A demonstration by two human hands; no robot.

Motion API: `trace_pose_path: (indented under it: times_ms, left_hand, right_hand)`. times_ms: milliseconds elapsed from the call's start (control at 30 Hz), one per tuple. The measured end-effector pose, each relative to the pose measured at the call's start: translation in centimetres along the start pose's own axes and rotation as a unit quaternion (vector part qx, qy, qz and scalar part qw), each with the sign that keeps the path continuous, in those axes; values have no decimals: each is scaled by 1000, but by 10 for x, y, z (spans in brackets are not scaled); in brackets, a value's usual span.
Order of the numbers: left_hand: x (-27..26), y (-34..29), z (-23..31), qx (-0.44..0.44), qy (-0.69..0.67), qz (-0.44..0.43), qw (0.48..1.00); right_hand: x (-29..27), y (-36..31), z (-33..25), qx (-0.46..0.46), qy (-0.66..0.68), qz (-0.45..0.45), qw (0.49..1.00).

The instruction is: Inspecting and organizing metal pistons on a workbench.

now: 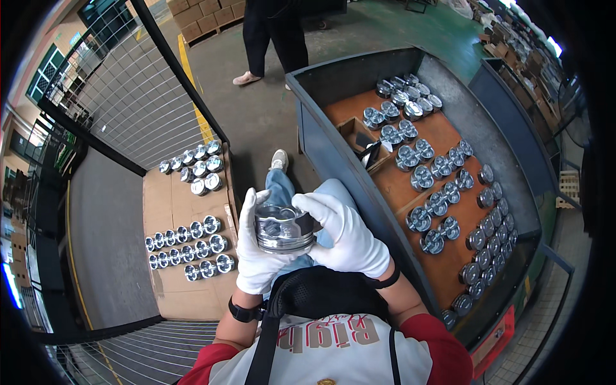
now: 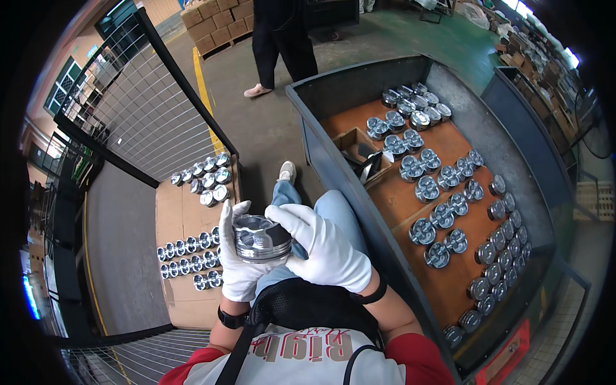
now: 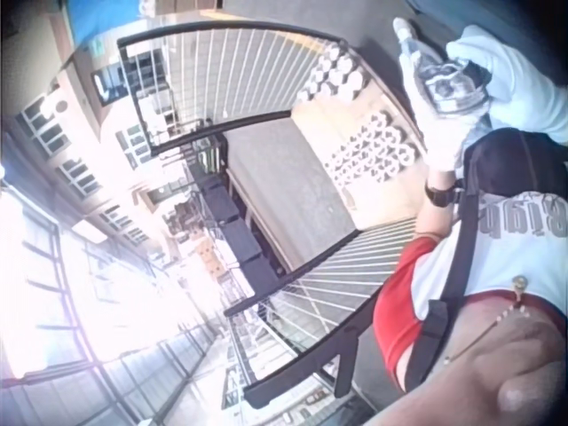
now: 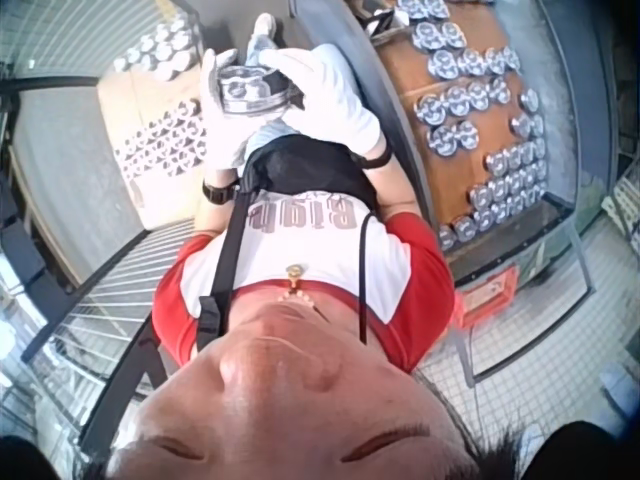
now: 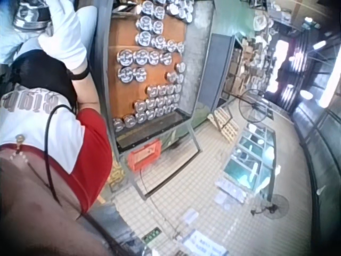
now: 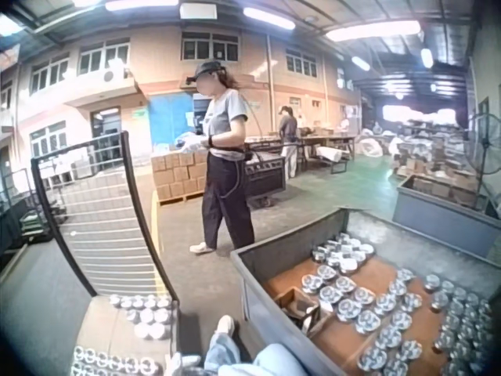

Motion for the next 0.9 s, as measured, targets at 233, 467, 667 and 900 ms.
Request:
trace_pose_path:
  times_ms: [233, 467, 667, 900]
  left_hand:
    - [5, -4, 16, 43, 115, -36, 992]
    - [-4, -1, 11, -14, -66, -11, 998]
    - [-3, -8, -17, -202, -285, 12, 937]
    - [-13, -21, -34, -258, -269, 17, 928]
  right_hand:
    - [13, -5, 16, 39, 107, -5, 993]
    - [20, -7, 18, 78, 228, -18, 970]
    - [19, -7, 18, 76, 217, 5, 973]
    - [19, -6, 18, 72, 165, 0, 984]
Point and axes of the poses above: each hand's wrist, its own y-axis towards the middle knuckle, its own x-axis out of the palm, z = x × y, the point moved 7 cm from there along y, towards the middle knuckle, and after that the axes turned 15 degrees about -y, right-handed, at the moved point
